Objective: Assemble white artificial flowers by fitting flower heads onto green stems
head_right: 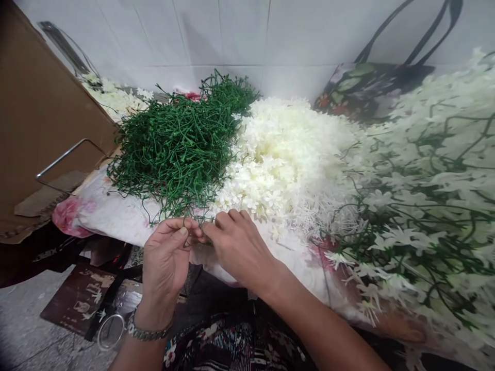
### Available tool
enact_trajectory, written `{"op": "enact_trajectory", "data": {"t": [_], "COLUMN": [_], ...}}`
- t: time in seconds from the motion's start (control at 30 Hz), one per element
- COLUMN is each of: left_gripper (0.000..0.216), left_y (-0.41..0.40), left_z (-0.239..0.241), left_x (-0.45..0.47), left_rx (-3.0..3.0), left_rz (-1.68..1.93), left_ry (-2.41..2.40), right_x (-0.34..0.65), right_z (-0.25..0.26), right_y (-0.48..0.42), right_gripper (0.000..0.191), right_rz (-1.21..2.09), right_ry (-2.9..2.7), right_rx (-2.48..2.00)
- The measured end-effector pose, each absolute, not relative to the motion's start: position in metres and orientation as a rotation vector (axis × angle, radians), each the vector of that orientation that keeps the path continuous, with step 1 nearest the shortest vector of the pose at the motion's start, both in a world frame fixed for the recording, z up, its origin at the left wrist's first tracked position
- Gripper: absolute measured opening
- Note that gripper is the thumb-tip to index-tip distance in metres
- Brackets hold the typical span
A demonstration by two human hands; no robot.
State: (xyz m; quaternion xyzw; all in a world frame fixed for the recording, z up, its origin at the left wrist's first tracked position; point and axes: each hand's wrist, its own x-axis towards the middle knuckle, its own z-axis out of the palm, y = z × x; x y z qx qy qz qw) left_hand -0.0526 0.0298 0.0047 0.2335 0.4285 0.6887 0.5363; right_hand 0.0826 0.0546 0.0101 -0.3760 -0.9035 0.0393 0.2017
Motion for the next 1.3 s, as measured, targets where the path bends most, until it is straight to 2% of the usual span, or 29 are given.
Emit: {"op": "enact_trajectory", "data": {"t": [0.3, 0.53, 1.03, 1.3], "left_gripper": [0.013, 0.007, 0.009, 0.014], "left_y": [0.028, 0.024, 0.027, 0.037], "left_z": [0.012, 0.024, 0.062, 0.041], "left_x": [-0.056, -0.066, -0.079, -0.061], "left_rx": [0.603, 0.723, 0.778, 0.504], "left_rz": [1.726, 1.891, 2.026, 1.816], "left_ry": [0.908, 0.877, 0.776, 0.781], "right_x": [0.079, 0.077, 0.080, 0.090], "right_z": [0.004, 0.002, 0.000, 0.008], "right_y": [0.069, 0.072, 0.073, 0.069], "right_gripper": [0.017, 0.017, 0.018, 0.017], "right_rz": [-0.259, -0.363, -0.381, -0.228], "right_ry": [-2.494, -2.527, -2.525, -2.455], "right_rx": [-1.081, -1.152, -1.203, -1.136]}}
